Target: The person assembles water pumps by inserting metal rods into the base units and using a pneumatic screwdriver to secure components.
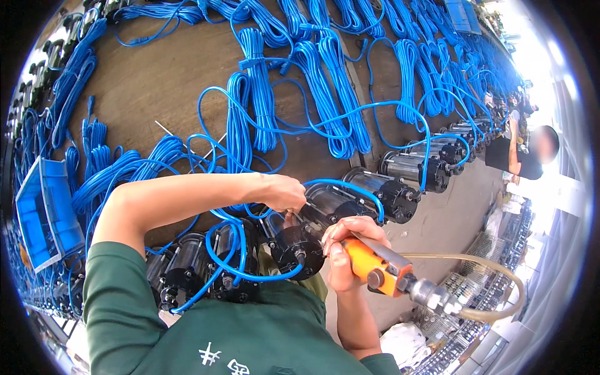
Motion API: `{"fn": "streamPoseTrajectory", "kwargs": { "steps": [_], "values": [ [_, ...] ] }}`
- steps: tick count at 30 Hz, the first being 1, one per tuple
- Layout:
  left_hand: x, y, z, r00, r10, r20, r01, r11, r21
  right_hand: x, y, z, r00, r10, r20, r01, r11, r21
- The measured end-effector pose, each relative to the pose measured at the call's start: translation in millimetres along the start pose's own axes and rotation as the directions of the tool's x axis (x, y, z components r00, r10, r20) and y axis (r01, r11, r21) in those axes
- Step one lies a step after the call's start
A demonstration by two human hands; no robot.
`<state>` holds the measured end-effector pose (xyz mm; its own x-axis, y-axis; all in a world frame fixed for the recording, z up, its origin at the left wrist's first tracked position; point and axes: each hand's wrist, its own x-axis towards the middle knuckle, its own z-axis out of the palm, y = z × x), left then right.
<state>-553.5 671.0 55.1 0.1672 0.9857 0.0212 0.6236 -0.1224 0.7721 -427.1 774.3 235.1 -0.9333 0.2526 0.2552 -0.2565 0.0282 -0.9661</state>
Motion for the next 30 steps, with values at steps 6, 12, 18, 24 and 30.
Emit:
{"fn": "streamPoseTrajectory", "kwargs": {
  "steps": [6, 12, 18, 24, 30],
  "values": [
    [1.3, 0.6, -2.8, 1.000, 0.015, 0.016, -0.016, 0.999, 0.039, -0.1, 6.6, -7.3, 1.000, -0.015, -0.017, 0.016, 0.998, 0.062],
    [4.8, -1.8, -2.8, 0.999, 0.011, 0.042, -0.012, 1.000, 0.023, 1.2, 7.3, -4.6, 1.000, 0.003, 0.027, -0.004, 1.000, 0.008],
    [-17.4, 9.2, 3.1, 0.984, -0.156, -0.091, 0.165, 0.981, 0.105, -8.5, 5.0, -7.9, 0.996, -0.016, 0.085, 0.027, 0.990, -0.136],
    [-105.7, 28.2, 55.8, 0.915, -0.266, -0.303, 0.253, 0.964, -0.082, -12.2, 6.8, -10.2, 0.996, -0.058, 0.071, 0.066, 0.992, -0.110],
    [-92.9, 28.1, 74.2, 0.887, -0.124, -0.445, 0.164, 0.985, 0.052, -9.7, -51.5, 7.5, 0.999, -0.006, 0.041, 0.005, 1.000, 0.030]
  ]
}}
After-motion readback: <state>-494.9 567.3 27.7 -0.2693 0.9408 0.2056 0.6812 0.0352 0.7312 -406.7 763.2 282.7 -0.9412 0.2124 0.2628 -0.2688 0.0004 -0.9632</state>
